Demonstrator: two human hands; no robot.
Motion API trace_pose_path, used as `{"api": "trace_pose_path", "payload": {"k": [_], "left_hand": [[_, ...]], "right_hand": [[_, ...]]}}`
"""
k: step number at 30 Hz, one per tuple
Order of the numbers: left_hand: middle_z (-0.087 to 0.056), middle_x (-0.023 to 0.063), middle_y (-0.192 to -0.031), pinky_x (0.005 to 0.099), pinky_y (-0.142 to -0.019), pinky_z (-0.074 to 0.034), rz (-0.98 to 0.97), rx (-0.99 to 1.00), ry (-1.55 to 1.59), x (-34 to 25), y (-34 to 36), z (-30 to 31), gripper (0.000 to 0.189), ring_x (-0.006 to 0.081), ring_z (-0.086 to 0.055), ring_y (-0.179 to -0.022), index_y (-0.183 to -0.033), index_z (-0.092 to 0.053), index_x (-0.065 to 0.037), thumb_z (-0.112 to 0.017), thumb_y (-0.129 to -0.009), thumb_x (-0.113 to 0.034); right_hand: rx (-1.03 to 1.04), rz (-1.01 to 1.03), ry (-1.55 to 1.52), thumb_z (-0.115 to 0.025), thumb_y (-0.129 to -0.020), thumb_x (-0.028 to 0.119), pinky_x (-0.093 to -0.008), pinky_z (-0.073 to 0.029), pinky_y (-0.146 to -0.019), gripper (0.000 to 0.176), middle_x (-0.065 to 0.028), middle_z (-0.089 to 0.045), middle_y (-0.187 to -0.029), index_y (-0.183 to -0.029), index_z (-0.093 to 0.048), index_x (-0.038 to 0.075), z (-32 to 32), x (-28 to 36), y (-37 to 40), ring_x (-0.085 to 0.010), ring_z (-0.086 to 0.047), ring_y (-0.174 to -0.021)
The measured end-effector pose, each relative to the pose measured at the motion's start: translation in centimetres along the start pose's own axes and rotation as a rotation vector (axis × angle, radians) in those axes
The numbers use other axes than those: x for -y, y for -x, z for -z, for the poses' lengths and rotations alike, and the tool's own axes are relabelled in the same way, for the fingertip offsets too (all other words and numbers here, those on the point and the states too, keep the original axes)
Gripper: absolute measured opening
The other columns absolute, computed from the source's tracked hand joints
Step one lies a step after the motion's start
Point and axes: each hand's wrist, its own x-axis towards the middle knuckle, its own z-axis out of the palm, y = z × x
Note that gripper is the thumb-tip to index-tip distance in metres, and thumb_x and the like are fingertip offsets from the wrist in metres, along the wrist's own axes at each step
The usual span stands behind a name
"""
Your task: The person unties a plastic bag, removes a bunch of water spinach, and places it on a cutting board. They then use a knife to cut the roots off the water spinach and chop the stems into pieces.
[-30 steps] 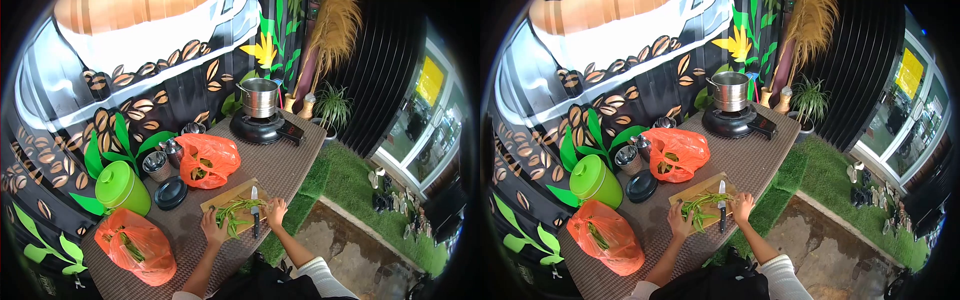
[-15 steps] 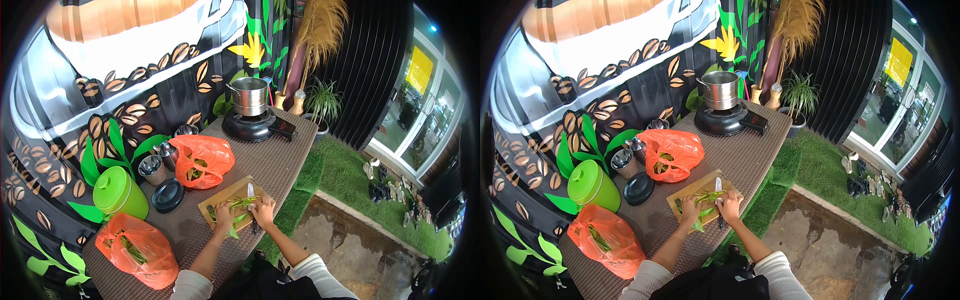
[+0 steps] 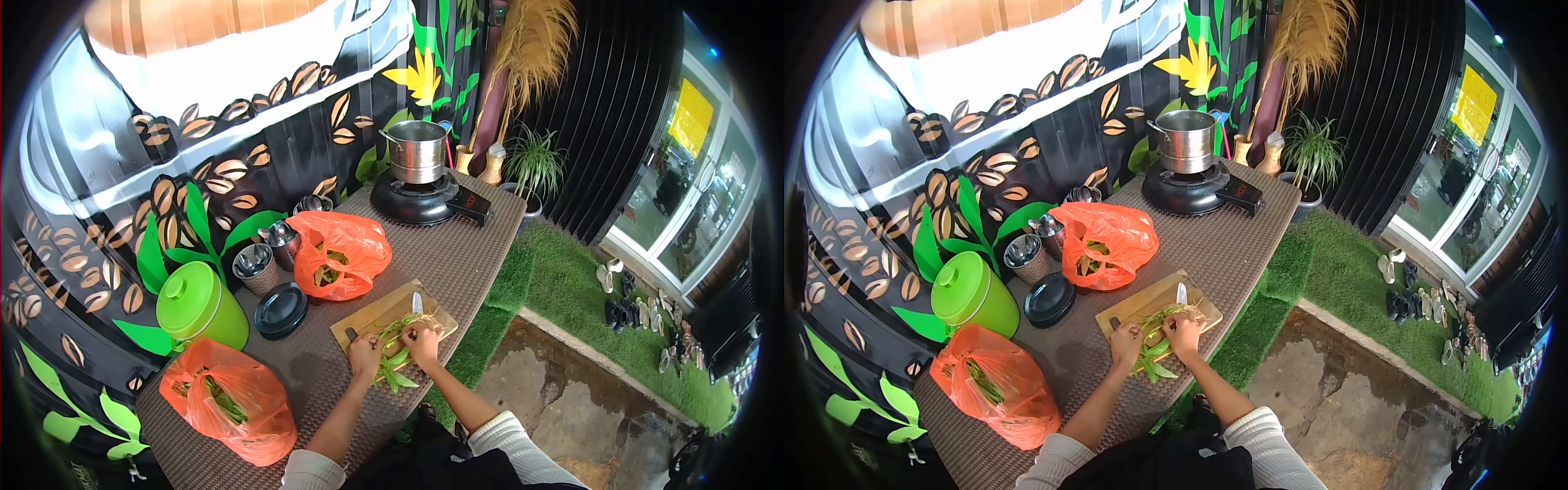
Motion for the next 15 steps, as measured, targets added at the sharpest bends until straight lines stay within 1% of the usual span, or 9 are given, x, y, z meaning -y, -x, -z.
{"api": "trace_pose_path", "payload": {"k": [2, 5, 8, 10, 11, 12, 13, 14, 15], "left_hand": [[-0.066, 0.0128, -0.079, 0.0322, -0.062, -0.051, -0.072, -0.072, 0.013, 0.2, -0.2, 0.2, 0.015, 0.0217, -0.063, -0.066, -0.086, -0.068, 0.002, -0.07, -0.076, -0.008], [-0.065, 0.0124, -0.078, 0.0331, -0.063, -0.051, -0.109, -0.099, 0.03, 0.6, -0.8, 0.2, 0.015, 0.0226, -0.063, -0.067, -0.086, -0.066, 0.001, -0.07, -0.075, -0.008], [-0.062, 0.0106, -0.078, 0.0355, -0.068, -0.05, -0.122, -0.064, -0.075, 1.5, -0.9, -0.2, 0.017, 0.0241, -0.061, -0.073, -0.086, -0.062, 0.0, -0.071, -0.074, -0.009], [-0.061, 0.0099, -0.079, 0.0369, -0.071, -0.049, -0.145, -0.091, -0.145, 0.9, -0.3, -0.1, 0.018, 0.0248, -0.06, -0.077, -0.087, -0.061, -0.001, -0.071, -0.073, -0.008], [-0.06, 0.0091, -0.08, 0.0382, -0.074, -0.048, -0.168, -0.118, -0.213, 0.5, -0.1, -0.1, 0.02, 0.0255, -0.059, -0.08, -0.088, -0.06, -0.002, -0.071, -0.073, -0.008], [-0.06, 0.0091, -0.08, 0.0382, -0.074, -0.048, -0.17, -0.116, -0.213, 0.5, -0.1, -0.1, 0.02, 0.0255, -0.059, -0.08, -0.088, -0.06, -0.002, -0.071, -0.073, -0.008], [-0.061, 0.0086, -0.085, 0.0398, -0.079, -0.046, -0.139, -0.102, -0.203, 0.4, -0.1, -0.2, 0.02, 0.0263, -0.058, -0.087, -0.09, -0.062, -0.005, -0.072, -0.074, -0.01], [-0.062, 0.0081, -0.09, 0.0413, -0.085, -0.044, -0.109, -0.086, -0.195, 0.4, 0.0, -0.3, 0.02, 0.027, -0.057, -0.093, -0.092, -0.063, -0.008, -0.072, -0.075, -0.012], [-0.062, 0.0081, -0.09, 0.0413, -0.085, -0.044, -0.109, -0.083, -0.195, 0.8, 0.0, -0.4, 0.02, 0.027, -0.057, -0.093, -0.092, -0.063, -0.008, -0.072, -0.075, -0.012]], "right_hand": [[-0.004, -0.047, -0.084, -0.072, -0.074, 0.024, -0.0541, -0.029, -0.095, 0.013, -0.0006, -0.067, -0.081, -0.079, -0.07, 0.012, 0.3, -0.3, 0.0, -0.0239, -0.058, -0.093], [-0.044, -0.052, -0.138, -0.073, -0.073, 0.021, -0.0503, -0.031, -0.092, 0.013, -0.0021, -0.067, -0.079, -0.074, -0.069, 0.009, 0.9, -0.9, 0.3, -0.0235, -0.056, -0.092], [-0.024, 0.056, -0.064, -0.074, -0.072, 0.023, -0.0473, -0.032, -0.093, 0.018, -0.0058, -0.067, -0.082, -0.08, -0.068, 0.008, 1.8, -0.3, 1.2, -0.0241, -0.056, -0.092], [-0.217, 0.049, 0.188, -0.075, -0.07, 0.026, -0.0475, -0.035, -0.093, 0.031, -0.0115, -0.066, -0.086, -0.093, -0.064, 0.007, 2.7, 0.5, 2.2, -0.0247, -0.054, -0.097], [-0.218, 0.049, 0.189, -0.075, -0.07, 0.026, -0.0475, -0.035, -0.093, 0.031, -0.0115, -0.066, -0.086, -0.093, -0.064, 0.007, 2.9, 0.7, 2.5, -0.0247, -0.054, -0.097], [-0.203, -0.01, 0.208, -0.074, -0.071, 0.025, -0.0489, -0.039, -0.089, 0.039, -0.0157, -0.066, -0.088, -0.102, -0.059, 0.007, 3.0, 0.5, 3.0, -0.0286, -0.058, -0.093], [-0.188, -0.07, 0.227, -0.073, -0.071, 0.024, -0.0503, -0.043, -0.086, 0.047, -0.0199, -0.066, -0.091, -0.112, -0.054, 0.008, 3.1, 0.4, 3.4, -0.0325, -0.061, -0.09], [-0.188, -0.073, 0.229, -0.073, -0.071, 0.024, -0.0503, -0.043, -0.086, 0.047, -0.0199, -0.066, -0.091, -0.112, -0.054, 0.008, 3.1, -0.2, 3.5, -0.0325, -0.061, -0.09], [-0.058, -0.158, 0.104, -0.072, -0.071, 0.023, -0.0502, -0.046, -0.081, 0.05, -0.0208, -0.066, -0.091, -0.113, -0.051, 0.006, 3.0, -1.3, 3.4, -0.036, -0.062, -0.087]]}}
